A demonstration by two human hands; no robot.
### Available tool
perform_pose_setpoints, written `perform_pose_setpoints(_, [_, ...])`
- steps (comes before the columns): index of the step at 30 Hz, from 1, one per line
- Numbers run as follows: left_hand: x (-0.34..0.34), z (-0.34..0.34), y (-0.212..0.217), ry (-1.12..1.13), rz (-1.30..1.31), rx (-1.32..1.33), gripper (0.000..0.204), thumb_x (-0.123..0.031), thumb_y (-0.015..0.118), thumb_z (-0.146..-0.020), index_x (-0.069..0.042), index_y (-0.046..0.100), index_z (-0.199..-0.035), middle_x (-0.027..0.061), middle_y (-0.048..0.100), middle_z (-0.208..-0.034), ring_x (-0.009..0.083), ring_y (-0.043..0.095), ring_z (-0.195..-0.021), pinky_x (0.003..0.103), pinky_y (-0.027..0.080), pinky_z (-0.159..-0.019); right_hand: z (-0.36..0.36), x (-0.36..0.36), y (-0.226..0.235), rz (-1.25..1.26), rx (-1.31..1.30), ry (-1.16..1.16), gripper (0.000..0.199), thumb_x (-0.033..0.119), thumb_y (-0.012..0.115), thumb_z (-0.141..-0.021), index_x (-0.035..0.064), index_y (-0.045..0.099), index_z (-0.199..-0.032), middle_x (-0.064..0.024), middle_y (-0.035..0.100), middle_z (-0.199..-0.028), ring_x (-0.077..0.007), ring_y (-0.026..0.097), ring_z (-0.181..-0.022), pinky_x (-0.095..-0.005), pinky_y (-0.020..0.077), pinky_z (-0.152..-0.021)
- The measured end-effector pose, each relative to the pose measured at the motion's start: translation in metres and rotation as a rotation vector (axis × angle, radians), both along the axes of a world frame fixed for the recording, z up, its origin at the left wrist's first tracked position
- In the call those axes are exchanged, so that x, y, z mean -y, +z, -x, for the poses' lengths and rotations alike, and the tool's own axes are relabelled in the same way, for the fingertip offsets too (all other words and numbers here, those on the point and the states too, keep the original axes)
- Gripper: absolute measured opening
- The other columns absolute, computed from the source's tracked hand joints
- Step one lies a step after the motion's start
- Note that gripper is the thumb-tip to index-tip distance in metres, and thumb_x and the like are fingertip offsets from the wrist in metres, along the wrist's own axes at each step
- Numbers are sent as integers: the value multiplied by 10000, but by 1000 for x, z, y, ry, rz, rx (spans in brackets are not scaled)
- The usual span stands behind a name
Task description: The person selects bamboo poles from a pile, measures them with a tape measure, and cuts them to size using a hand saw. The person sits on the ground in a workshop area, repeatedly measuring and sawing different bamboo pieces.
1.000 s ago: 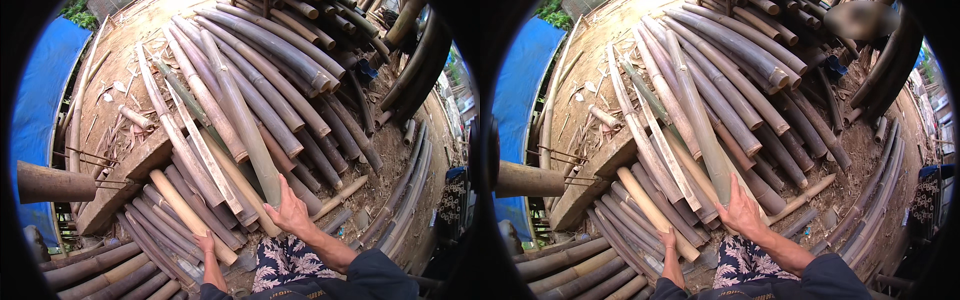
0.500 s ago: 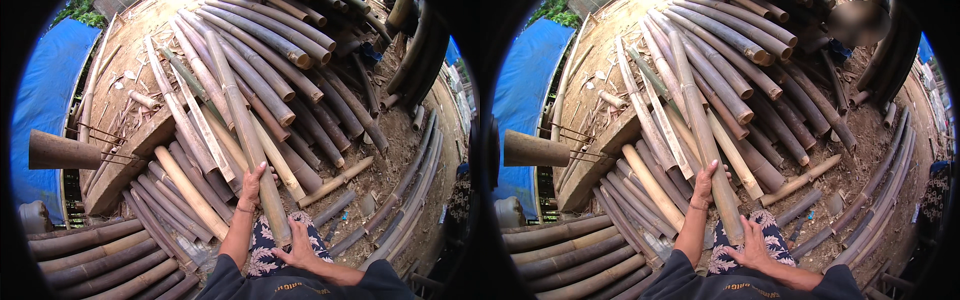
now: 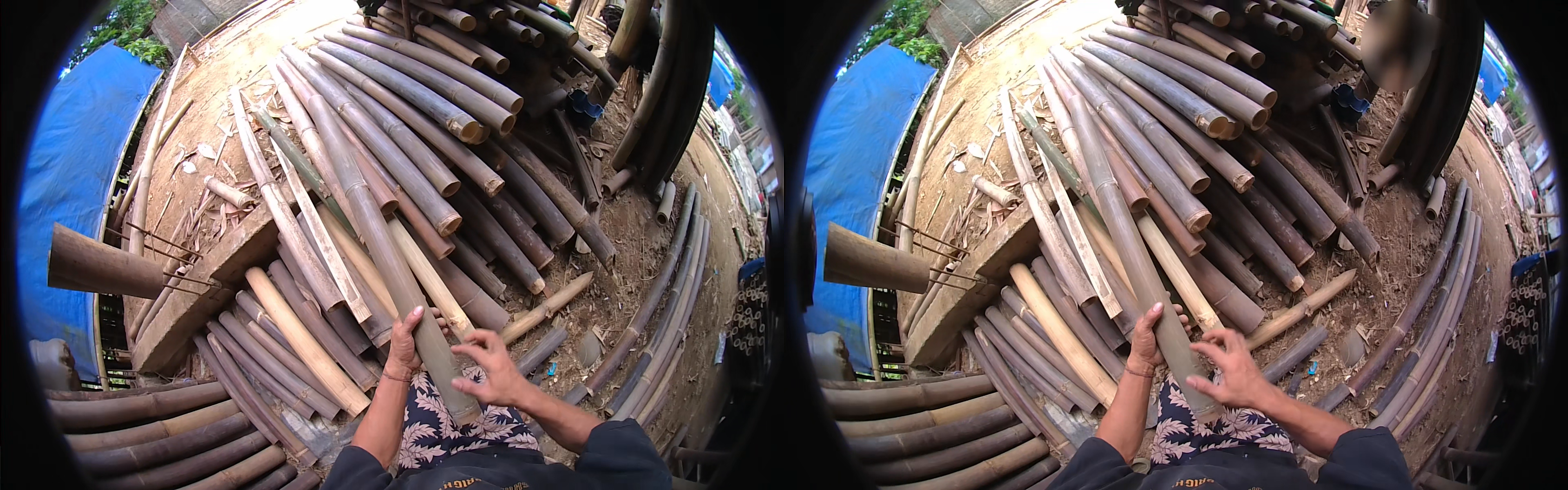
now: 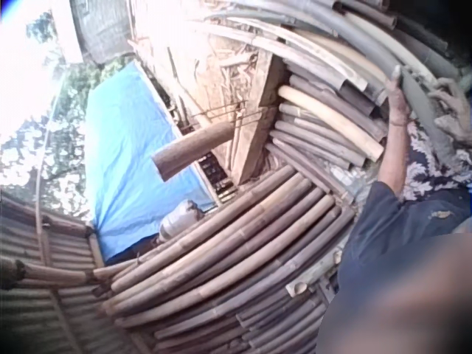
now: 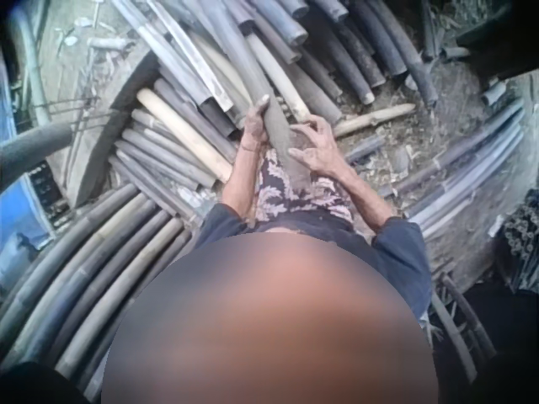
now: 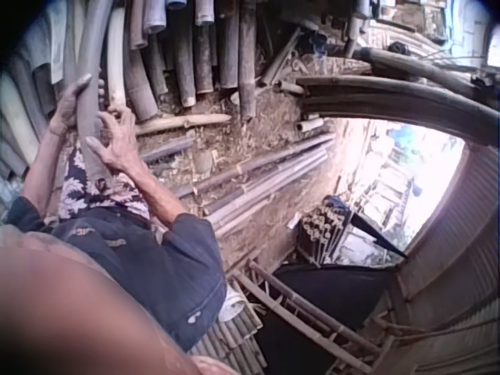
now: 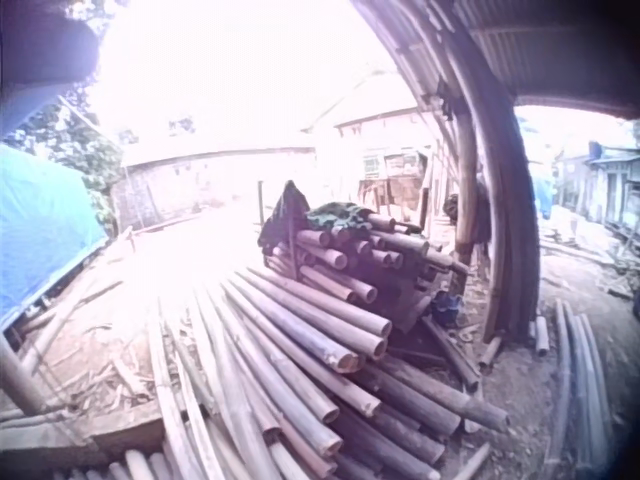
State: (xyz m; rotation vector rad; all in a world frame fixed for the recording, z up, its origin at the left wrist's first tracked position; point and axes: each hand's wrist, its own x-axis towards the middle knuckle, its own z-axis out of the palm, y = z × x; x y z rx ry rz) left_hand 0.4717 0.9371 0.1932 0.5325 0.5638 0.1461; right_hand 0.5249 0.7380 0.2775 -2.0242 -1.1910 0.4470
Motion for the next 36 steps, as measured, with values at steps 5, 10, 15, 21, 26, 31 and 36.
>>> perform_pose_setpoints(5, [-31, 26, -10, -117, -119, -96, 521, -265, 729, -835, 25, 519, -1214, 150, 659, -974, 264, 698, -804, 418, 610, -741, -226, -86, -3, -3, 444, -652, 791, 359, 775, -775, 33, 419, -1402, -221, 441, -1371, -413, 416, -1272, -500, 352, -1081])
perform_pose_setpoints(10, [-60, 43, 18, 8, -119, -80, 492, -258, 720, -812, 32, 543, -1169, 132, 659, -939, 224, 690, -766, 372, 607, -685, -313, -130, -35, 380, 224, -447, 781, 362, 712, -775, 30, 411, -1415, -222, 613, -1249, -354, 576, -1190, -411, 459, -1026])
perform_pose_setpoints(15, [-100, 54, 27, 5, -140, -64, 515, -247, 710, -815, 30, 512, -1201, 135, 653, -948, 233, 695, -771, 366, 608, -666, -171, -175, 0, 379, -221, -195, 934, 421, 660, -839, -73, 207, -1490, -393, 525, -1272, -477, 563, -1176, -454, 448, -1022])
perform_pose_setpoints(21, [-113, 43, 31, -35, -210, -122, 530, -232, 701, -819, 11, 495, -1242, 140, 651, -943, 229, 695, -754, 372, 614, -666, -150, -140, -32, 516, 232, -134, 909, 503, 730, -809, 108, 316, -1516, -207, 462, -1257, -395, 483, -1136, -492, 425, -977])
perform_pose_setpoints(26, [-102, 29, 21, 10, -247, -196, 434, -220, 715, -813, 21, 526, -1120, 134, 652, -913, 233, 692, -732, 374, 610, -649, -339, -150, 9, -78, 513, -639, 769, 357, 758, -792, 44, 433, -1414, -217, 426, -1317, -405, 432, -1219, -477, 382, -1069])
perform_pose_setpoints(31, [-96, 18, 13, 16, -277, -226, 427, -203, 716, -812, 27, 521, -1114, 140, 654, -901, 240, 692, -730, 381, 609, -651, -535, -109, 11, 295, 213, -813, 1102, 579, 775, -731, 21, 249, -1523, -263, 385, -1499, -380, 371, -1403, -427, 317, -1162])
perform_pose_setpoints(36, [-105, 25, 3, 18, -290, -286, 422, -185, 717, -809, 30, 521, -1114, 145, 659, -899, 246, 694, -727, 381, 603, -646, -538, -124, -3, -28, -18, -833, 954, 455, 879, -630, -15, 436, -1332, -265, 570, -1272, -341, 569, -1193, -393, 439, -1040])
